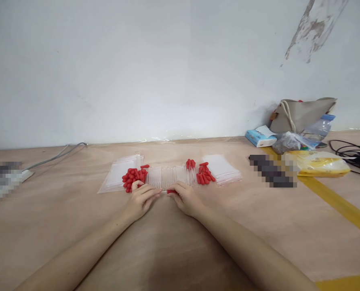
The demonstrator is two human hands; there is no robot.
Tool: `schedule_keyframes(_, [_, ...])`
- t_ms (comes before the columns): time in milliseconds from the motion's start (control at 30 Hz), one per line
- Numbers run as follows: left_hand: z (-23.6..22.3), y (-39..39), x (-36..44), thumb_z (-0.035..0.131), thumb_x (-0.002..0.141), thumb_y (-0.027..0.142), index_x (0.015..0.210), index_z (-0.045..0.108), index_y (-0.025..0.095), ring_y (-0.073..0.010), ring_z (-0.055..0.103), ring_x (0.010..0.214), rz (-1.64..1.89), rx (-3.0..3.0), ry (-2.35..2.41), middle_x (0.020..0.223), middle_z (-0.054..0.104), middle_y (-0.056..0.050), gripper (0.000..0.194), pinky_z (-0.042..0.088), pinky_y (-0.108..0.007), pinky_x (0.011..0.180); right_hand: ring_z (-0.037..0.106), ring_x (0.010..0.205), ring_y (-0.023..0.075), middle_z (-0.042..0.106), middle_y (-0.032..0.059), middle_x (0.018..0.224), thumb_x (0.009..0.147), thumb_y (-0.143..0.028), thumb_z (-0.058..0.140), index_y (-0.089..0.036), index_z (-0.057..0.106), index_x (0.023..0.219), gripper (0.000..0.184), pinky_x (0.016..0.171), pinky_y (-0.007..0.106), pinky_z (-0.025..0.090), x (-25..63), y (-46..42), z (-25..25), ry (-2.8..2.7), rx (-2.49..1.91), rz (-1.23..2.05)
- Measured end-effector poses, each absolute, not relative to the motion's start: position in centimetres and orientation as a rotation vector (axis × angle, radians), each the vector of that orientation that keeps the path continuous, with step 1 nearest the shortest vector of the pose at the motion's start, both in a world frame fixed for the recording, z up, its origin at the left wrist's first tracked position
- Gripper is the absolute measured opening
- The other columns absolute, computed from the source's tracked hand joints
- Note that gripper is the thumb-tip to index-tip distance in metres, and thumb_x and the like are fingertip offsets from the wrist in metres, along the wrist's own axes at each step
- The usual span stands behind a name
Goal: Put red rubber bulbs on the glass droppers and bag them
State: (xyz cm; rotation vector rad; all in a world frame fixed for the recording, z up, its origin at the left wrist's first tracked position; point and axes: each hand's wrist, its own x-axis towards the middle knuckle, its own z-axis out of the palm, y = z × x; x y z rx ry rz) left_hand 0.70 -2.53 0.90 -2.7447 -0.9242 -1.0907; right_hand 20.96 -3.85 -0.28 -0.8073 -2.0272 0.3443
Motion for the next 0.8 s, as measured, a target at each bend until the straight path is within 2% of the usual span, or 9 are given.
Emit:
schedule_keyframes(200, [0.87,-2.59,0.77,0.045,0.085,0.015,0.096,0.059,0.019,-0.0123,0.054,0.067,-1.082,-2.775,-0.864,0.078,0.066,-0.001,0.018,0.026,-0.032,0.069,0.052,0.073,0.013,0.058,0.0047,0.079,0.085,-0.019,0.043,-0.018,0.054,0.089,0.012,0.064,0.026,0.044,20.96,-3.91,-0.48,-2.033,-0.758,0.321])
schedule_keyframes(467, [0.95,-2.83,1.07,0.044,0.086,0.019,0.091,0.06,0.018,-0.0126,0.055,0.065,-0.955,-2.771,-0.869,0.076,0.066,-0.002,0.017,0.026,-0.031,0.066,0.051,0.071,0.0151,0.057,0.0068,0.077,0.086,-0.022,0.041,-0.016,0.055,0.088,0.015,0.064,0.027,0.043,21.28,-3.78,-0.67,-2.168,-0.789,0.156])
schedule_keyframes(800, [0.52,-2.81,1.3,0.042,0.087,0.02,0.09,0.06,0.019,-0.0131,0.056,0.065,-0.946,-2.742,-0.872,0.077,0.066,-0.002,0.019,0.027,-0.031,0.067,0.05,0.069,0.0158,0.058,0.0058,0.074,0.085,-0.029,0.043,-0.017,0.056,0.082,0.018,0.062,0.028,0.037,20.76,-3.79,-0.38,-2.217,-0.892,0.025])
